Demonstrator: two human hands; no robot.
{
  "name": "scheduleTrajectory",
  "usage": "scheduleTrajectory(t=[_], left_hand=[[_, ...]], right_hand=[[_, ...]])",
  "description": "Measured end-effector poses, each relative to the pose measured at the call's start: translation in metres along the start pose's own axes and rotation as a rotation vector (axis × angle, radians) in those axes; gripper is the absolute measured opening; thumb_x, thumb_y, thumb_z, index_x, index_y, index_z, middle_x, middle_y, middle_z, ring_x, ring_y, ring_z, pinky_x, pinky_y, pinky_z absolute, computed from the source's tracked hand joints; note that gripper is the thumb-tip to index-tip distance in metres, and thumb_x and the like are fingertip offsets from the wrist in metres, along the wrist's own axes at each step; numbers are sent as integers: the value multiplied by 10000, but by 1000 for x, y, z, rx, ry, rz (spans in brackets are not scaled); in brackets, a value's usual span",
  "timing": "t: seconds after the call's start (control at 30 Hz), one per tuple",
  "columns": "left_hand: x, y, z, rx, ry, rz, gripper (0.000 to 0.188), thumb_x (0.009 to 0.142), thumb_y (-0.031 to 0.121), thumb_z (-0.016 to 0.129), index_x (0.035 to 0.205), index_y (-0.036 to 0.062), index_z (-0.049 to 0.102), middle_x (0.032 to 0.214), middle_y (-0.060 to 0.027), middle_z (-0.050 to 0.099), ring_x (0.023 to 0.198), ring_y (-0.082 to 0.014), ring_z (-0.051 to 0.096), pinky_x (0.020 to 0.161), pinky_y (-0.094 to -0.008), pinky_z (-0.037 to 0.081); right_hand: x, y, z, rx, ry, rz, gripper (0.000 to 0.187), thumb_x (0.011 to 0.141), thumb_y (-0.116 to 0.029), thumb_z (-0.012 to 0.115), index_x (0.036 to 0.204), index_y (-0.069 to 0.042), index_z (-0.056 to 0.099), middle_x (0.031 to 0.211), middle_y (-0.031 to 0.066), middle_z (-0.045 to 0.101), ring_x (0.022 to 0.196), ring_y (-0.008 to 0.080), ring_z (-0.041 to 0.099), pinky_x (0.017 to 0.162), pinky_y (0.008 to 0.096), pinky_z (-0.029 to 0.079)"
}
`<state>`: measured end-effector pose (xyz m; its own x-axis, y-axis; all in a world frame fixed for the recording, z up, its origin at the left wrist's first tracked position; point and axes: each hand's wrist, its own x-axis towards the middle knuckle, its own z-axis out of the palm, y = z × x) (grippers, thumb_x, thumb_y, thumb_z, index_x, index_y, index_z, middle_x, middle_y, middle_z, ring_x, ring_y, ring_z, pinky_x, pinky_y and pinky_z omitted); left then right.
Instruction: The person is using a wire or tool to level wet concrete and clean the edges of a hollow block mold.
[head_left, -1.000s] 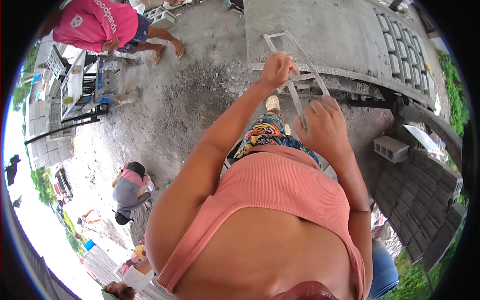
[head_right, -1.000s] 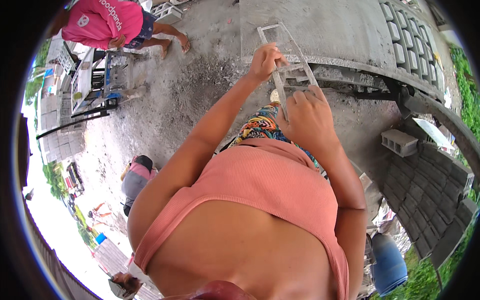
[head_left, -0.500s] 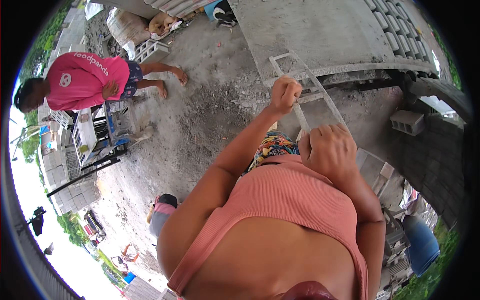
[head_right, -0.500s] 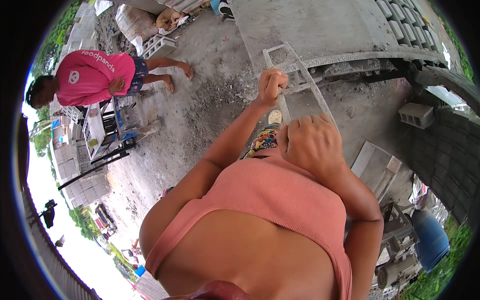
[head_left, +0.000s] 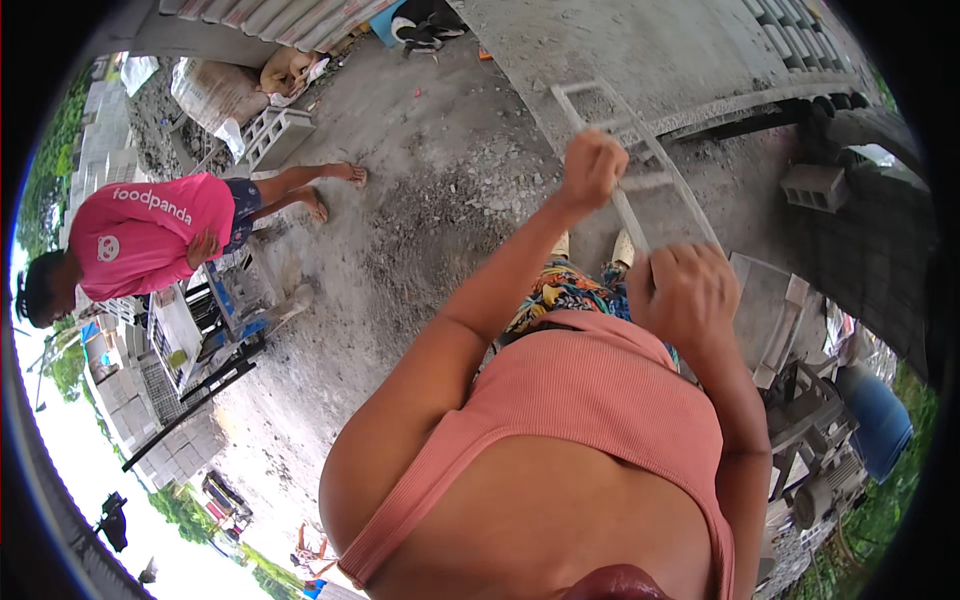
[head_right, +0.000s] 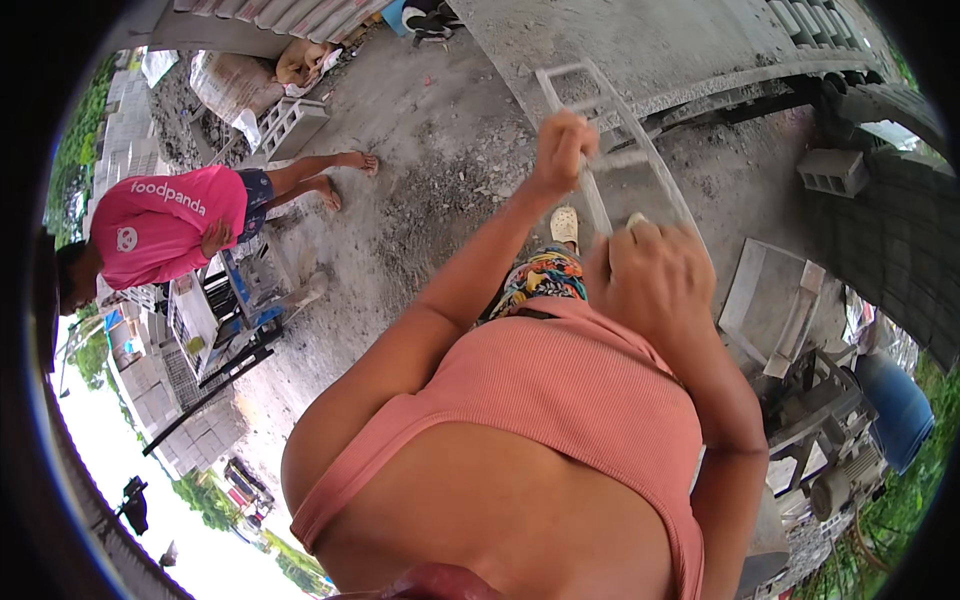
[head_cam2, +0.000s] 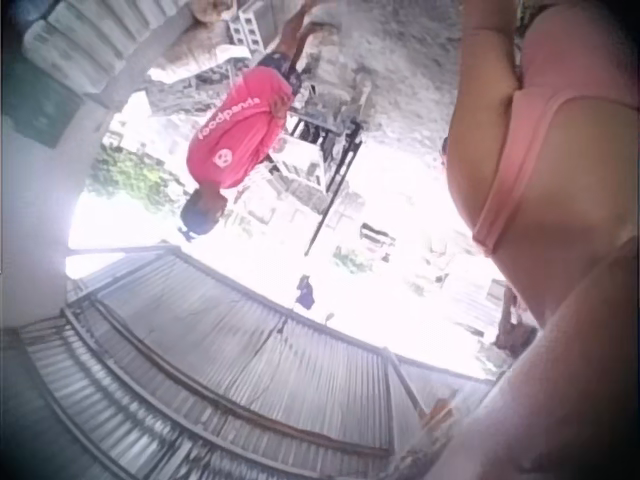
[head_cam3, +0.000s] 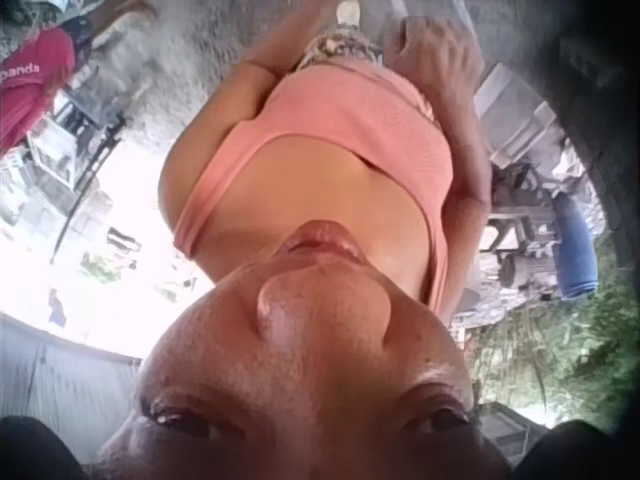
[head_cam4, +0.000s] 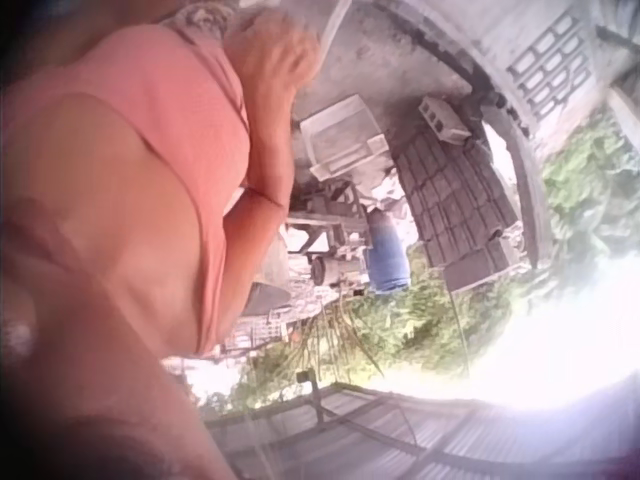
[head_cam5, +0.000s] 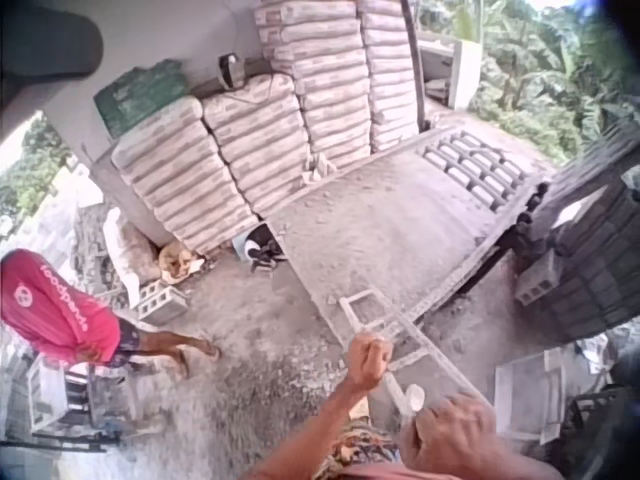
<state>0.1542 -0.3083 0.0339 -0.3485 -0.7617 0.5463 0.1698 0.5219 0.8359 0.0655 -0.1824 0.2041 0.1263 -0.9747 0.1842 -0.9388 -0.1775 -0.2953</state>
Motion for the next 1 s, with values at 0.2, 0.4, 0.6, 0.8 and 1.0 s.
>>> scheduleTrajectory(t=[0.2,0.4,0.6,0.8,1.0], left_hand=[[48,-41,-21,81,-128,71,179,845,64,431,671,22,430,512,-67,451,402,-193,383,417,-339,318],[8,-13,-26,-72,-47,86,159,854,57,425,698,33,410,488,-65,404,396,-205,352,421,-331,306],[40,-27,-30,44,-133,-5,341,883,149,360,566,23,384,449,-83,391,395,-213,354,422,-340,290],[5,-5,-34,-181,98,-144,407,856,190,383,492,10,410,433,-103,402,386,-204,399,431,-350,300],[65,-3,-43,-32,-157,-261,412,867,178,380,490,13,384,421,-63,362,392,-166,370,429,-322,291]], right_hand=[[32,4,18,-34,142,59,251,733,-150,582,509,-46,533,506,97,496,473,272,509,539,351,424],[21,-20,0,-25,-5,57,255,738,-166,591,524,-48,519,539,107,522,509,286,525,522,368,419],[35,-2,16,-1,121,46,258,730,-160,609,526,-48,498,538,101,508,505,292,512,526,366,412],[21,-33,9,-49,73,33,265,723,-159,593,492,-48,525,518,98,526,481,269,535,516,337,427],[45,-11,7,-51,105,44,283,737,-160,580,485,-48,521,516,98,524,478,272,536,521,354,427]])
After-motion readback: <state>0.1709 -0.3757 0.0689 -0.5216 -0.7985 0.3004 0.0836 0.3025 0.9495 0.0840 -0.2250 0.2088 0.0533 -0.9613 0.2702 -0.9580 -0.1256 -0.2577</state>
